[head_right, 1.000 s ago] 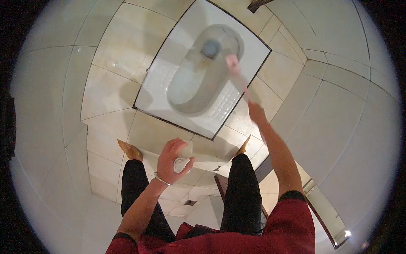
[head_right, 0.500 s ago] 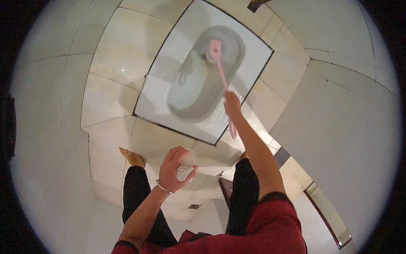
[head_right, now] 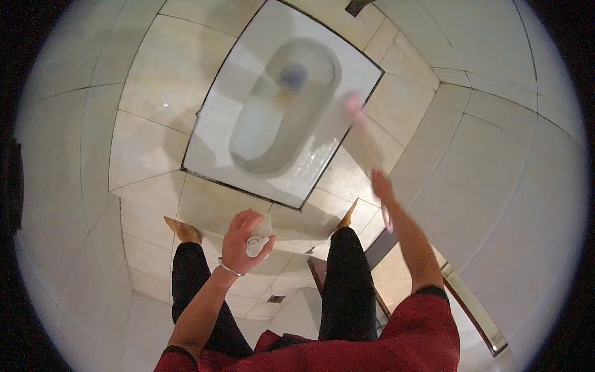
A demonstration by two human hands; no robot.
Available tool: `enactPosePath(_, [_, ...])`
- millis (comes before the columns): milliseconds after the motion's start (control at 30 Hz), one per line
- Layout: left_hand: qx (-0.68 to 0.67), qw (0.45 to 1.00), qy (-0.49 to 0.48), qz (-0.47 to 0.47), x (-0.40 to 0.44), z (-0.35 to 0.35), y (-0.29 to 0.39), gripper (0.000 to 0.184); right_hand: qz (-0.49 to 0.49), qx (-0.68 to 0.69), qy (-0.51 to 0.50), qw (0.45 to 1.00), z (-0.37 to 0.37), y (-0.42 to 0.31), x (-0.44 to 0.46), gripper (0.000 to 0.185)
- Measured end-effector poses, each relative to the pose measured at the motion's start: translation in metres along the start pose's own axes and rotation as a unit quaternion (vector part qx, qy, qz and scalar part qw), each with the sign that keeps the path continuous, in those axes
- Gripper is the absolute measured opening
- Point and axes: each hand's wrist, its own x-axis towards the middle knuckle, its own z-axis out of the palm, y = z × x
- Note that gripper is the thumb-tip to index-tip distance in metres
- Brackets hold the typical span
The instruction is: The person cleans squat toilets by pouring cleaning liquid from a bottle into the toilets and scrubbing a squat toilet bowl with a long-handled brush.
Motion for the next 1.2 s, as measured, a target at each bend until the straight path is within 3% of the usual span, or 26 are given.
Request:
enactPosePath(33, [0.003, 1.000, 0.001, -0.001, 0.001, 0.002, 0.000, 0.043, 0.032, 0.054, -0.003, 0.998, -0.020, -0.041, 0.005, 0.049])
enactPosePath(133, [0.009, 1.000, -0.006, 0.028, -0.003, 0.004, -0.001, 0.043, -0.086, -0.036, 0.050, 0.994, 0.012, -0.053, 0.011, 0.053])
enactPosePath(200, [-0.014, 1.000, -0.010, 0.025, -0.001, 0.010, -0.007, 0.048, -0.202, -0.120, 0.127, 0.964, 0.040, -0.023, 0.002, 0.051])
enactPosePath(233, [-0.014, 0.999, -0.006, 0.029, 0.002, 0.009, -0.005, 0.048, -0.201, -0.160, 0.091, 0.962, 0.045, -0.003, 0.001, 0.047])
enactPosePath(267, [-0.012, 1.000, -0.003, 0.021, 0.004, 0.006, -0.001, 0.049, -0.210, -0.119, 0.170, 0.955, 0.044, 0.009, 0.022, 0.045])
enactPosePath(300, [-0.008, 1.000, -0.002, 0.012, 0.003, 0.003, 0.000, 0.049, -0.149, -0.020, 0.122, 0.981, 0.026, -0.020, 0.028, 0.045])
enactPosePath(367, [0.004, 1.000, 0.003, 0.019, 0.001, 0.001, -0.002, 0.048, -0.004, 0.184, 0.066, 0.981, -0.011, -0.086, 0.035, 0.043])
enactPosePath(400, [0.013, 0.999, 0.008, 0.030, 0.000, 0.001, -0.004, 0.048, -0.131, 0.232, 0.074, 0.961, -0.009, -0.115, 0.054, 0.041])
enactPosePath(500, [0.014, 1.000, -0.002, 0.009, -0.001, 0.003, 0.000, 0.048, -0.374, 0.030, 0.118, 0.920, 0.016, -0.234, 0.061, 0.042])
enactPosePath(533, [0.016, 1.000, -0.002, 0.011, -0.001, 0.005, 0.000, 0.048, -0.373, -0.063, 0.070, 0.923, 0.022, -0.273, 0.063, 0.040])
enactPosePath(600, [0.002, 0.999, -0.010, 0.040, 0.002, 0.005, -0.004, 0.045, -0.419, -0.089, 0.102, 0.898, 0.019, -0.274, 0.078, 0.037])
enactPosePath(667, [0.003, 0.999, -0.003, 0.037, 0.000, -0.004, 0.002, 0.044, -0.473, -0.078, 0.167, 0.861, 0.011, -0.225, 0.094, 0.036])
enactPosePath(700, [0.004, 0.999, 0.008, 0.035, -0.001, -0.008, 0.003, 0.044, -0.345, 0.045, 0.073, 0.935, -0.001, -0.207, 0.071, 0.036])
enactPosePath(733, [-0.001, 0.999, 0.011, 0.033, -0.001, -0.009, 0.003, 0.044, -0.170, 0.233, 0.006, 0.957, -0.012, -0.188, 0.046, 0.037])
enactPosePath(767, [-0.002, 1.000, 0.013, 0.018, -0.003, -0.010, 0.004, 0.044, -0.006, 0.374, 0.005, 0.928, -0.024, -0.171, 0.020, 0.040])
enactPosePath(800, [-0.002, 1.000, 0.016, 0.004, -0.006, -0.012, 0.005, 0.044, 0.077, 0.290, 0.038, 0.953, -0.023, -0.145, 0.036, 0.042])
enactPosePath(833, [-0.004, 1.000, 0.018, 0.004, -0.006, -0.011, 0.004, 0.044, 0.075, 0.288, 0.039, 0.954, -0.020, -0.159, 0.032, 0.042])
enactPosePath(967, [0.012, 0.999, 0.003, 0.034, -0.001, -0.008, 0.000, 0.046, -0.238, 0.207, 0.016, 0.949, -0.005, -0.275, 0.035, 0.053])
enactPosePath(1000, [0.008, 1.000, 0.001, 0.027, -0.002, -0.008, 0.000, 0.045, -0.238, 0.210, 0.014, 0.948, -0.007, -0.283, 0.048, 0.053])
enactPosePath(1067, [0.019, 0.999, -0.003, 0.030, -0.003, -0.010, -0.001, 0.045, -0.133, 0.184, 0.024, 0.974, -0.014, -0.279, 0.062, 0.058])
enactPosePath(1133, [0.023, 0.999, 0.008, 0.032, -0.003, -0.013, 0.000, 0.045, -0.125, 0.194, 0.016, 0.973, -0.032, -0.220, 0.038, 0.061])
enactPosePath(1200, [0.014, 1.000, 0.013, 0.023, -0.004, -0.019, 0.003, 0.045, 0.022, 0.140, 0.027, 0.990, -0.038, -0.155, 0.035, 0.062])
